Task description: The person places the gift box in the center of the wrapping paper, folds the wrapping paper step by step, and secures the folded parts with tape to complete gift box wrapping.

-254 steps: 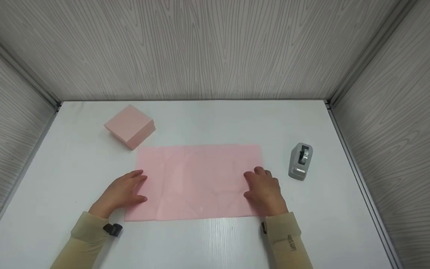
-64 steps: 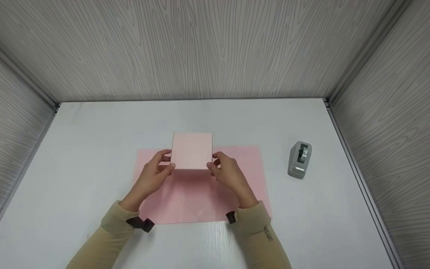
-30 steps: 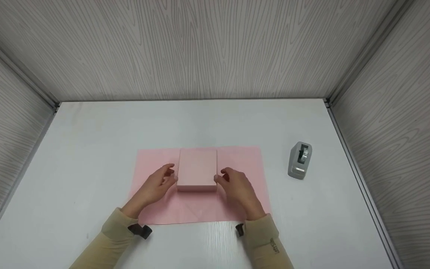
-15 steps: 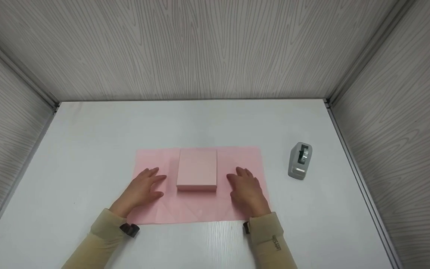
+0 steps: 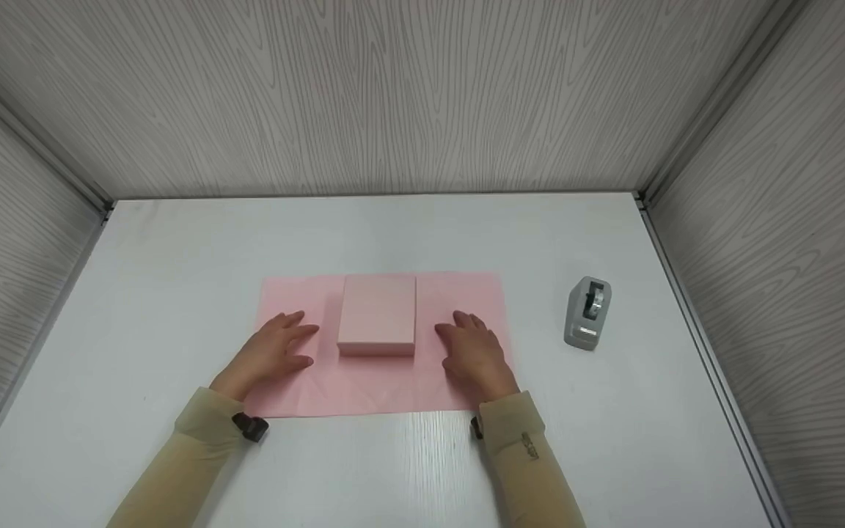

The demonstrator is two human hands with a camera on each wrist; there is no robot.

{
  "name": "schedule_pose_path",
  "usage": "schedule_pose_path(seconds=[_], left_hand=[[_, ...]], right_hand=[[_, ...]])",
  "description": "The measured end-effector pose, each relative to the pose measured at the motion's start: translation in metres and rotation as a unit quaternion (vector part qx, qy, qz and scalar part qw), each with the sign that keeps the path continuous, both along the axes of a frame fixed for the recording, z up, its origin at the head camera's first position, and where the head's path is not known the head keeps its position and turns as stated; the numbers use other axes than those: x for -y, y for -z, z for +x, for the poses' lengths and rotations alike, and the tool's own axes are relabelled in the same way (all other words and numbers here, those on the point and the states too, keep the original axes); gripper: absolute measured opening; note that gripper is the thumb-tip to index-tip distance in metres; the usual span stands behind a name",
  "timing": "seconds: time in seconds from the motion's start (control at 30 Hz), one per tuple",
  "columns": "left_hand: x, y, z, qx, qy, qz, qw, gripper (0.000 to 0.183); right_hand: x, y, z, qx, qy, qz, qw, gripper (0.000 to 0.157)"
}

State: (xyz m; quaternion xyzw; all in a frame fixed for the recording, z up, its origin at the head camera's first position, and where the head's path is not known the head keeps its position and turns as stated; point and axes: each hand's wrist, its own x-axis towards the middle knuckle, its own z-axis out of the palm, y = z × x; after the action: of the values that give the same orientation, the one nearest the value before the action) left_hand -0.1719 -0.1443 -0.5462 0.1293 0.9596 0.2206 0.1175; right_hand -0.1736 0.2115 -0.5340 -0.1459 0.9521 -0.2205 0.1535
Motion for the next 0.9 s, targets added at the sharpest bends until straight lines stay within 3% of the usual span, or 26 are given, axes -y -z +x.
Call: schedule_pose_path(seconds=[0.13,0.27,0.37,0.5,0.63,0.9], left_hand=[[0.001,0.0,-0.003,-0.001,-0.007,0.013,0.9999,0.056],[-0.005,-0.001,-0.005,-0.01,-0.025,0.079,0.9965,0.051],[-0.015,-0.004,-0.007,-0.003,-0.055,0.158,0.9859,0.047],[-0.031,-0.007,-0.008,0.036,-0.086,0.243,0.9656,0.049],[-0.045,-0.01,-0.006,0.065,-0.084,0.286,0.9523,0.051],[-0.058,-0.016,-0.002,0.076,-0.091,0.313,0.9423,0.05]], right_hand=[[0.003,-0.001,-0.005,0.01,0.016,-0.001,1.0,0.053],[0.008,-0.001,-0.007,0.014,0.041,-0.058,0.997,0.046],[0.014,-0.001,-0.009,0.031,0.066,-0.147,0.986,0.048],[0.022,0.0,-0.011,0.052,0.087,-0.235,0.967,0.055],[0.029,0.0,-0.011,0.059,0.089,-0.268,0.957,0.057],[0.034,-0.003,-0.009,0.059,0.082,-0.285,0.953,0.055]])
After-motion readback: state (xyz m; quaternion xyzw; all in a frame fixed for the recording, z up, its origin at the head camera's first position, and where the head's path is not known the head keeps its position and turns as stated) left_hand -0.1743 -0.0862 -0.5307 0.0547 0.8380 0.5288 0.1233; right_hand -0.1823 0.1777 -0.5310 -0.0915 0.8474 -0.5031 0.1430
